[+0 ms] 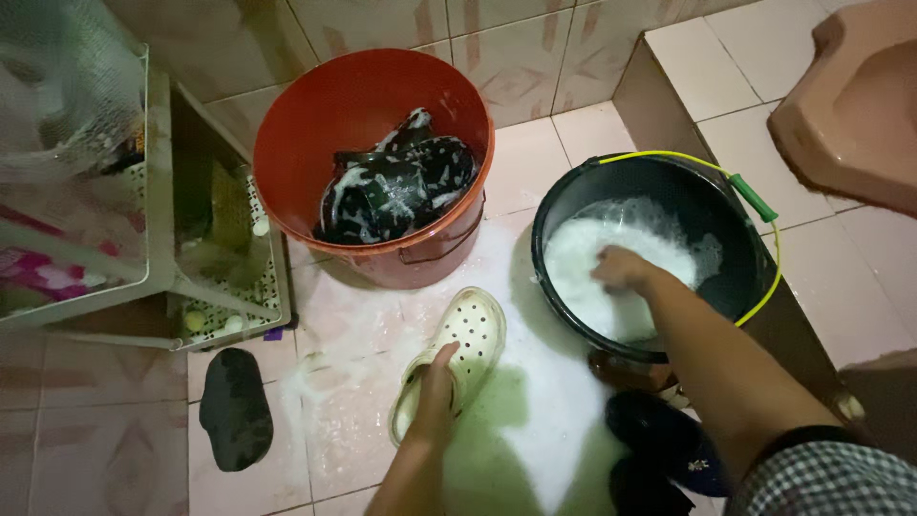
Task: The person scrubs a black shoe with a soapy sponge, repeatedly dipping the sponge into a bucket of soapy water. After cleaning the black shoe, the person places it in a red bucket and begins scrubbing a white clog-style shoe in the same manner.
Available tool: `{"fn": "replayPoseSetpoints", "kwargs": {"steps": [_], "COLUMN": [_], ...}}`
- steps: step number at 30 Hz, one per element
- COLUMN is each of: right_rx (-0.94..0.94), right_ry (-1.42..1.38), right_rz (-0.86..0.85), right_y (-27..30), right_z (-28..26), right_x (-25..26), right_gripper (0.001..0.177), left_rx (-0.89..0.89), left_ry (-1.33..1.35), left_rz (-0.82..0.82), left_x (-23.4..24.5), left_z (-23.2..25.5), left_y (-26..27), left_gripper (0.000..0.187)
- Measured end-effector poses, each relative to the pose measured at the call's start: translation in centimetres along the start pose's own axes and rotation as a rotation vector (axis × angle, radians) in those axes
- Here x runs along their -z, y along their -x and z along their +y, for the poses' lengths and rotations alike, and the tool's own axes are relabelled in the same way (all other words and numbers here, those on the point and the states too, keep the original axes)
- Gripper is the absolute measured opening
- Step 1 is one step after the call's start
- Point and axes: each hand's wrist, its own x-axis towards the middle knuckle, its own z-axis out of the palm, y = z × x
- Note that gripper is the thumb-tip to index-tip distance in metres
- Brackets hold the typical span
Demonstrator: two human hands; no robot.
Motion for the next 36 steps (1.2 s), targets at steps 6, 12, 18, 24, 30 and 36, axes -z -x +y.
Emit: {"fn": "replayPoseSetpoints", "kwargs": {"steps": [6,12,18,24,30,36], "right_rx": [-0.138,-0.149,0.199,0.781,0.582,0.602], "right_ry": [0.128,-1.121,-1.355,-0.094,-0.053,0.024], "right_rz": [-0.185,-0.158,0.145,0.691,0.883,0.942], "right_y": [-0.6,9.0,15.7,19.9,19.5,19.1], "right_z": [-4.0,-11.9,-23.9,-34.7,-34.7,-34.3], "right_x": [0.6,10.4,17.1,12.7,16.2,17.9], "right_gripper": [0.048,0.052,0.056,0.053,0.062,0.059], "left_rx": [-0.760,-0.265,-0.126,-0.080,-0.222,-0.041], "left_ry": [-0.788,-0.150,0.309,0.373,-0.416,-0.312], "left_rz": [-0.146,-0.271,-0.372,-0.248,-0.146,-0.086], "left_x": [3.8,3.1,-4.6,-6.8,-3.2,-4.4], "left_z": [-1.9,-1.4,3.4,4.4,1.4,0.3], "left_y": [-1.4,0.1,6.1,8.7,6.3,8.0], "left_gripper": [0.019,0.037,0.064,0.070,0.045,0.029]}}
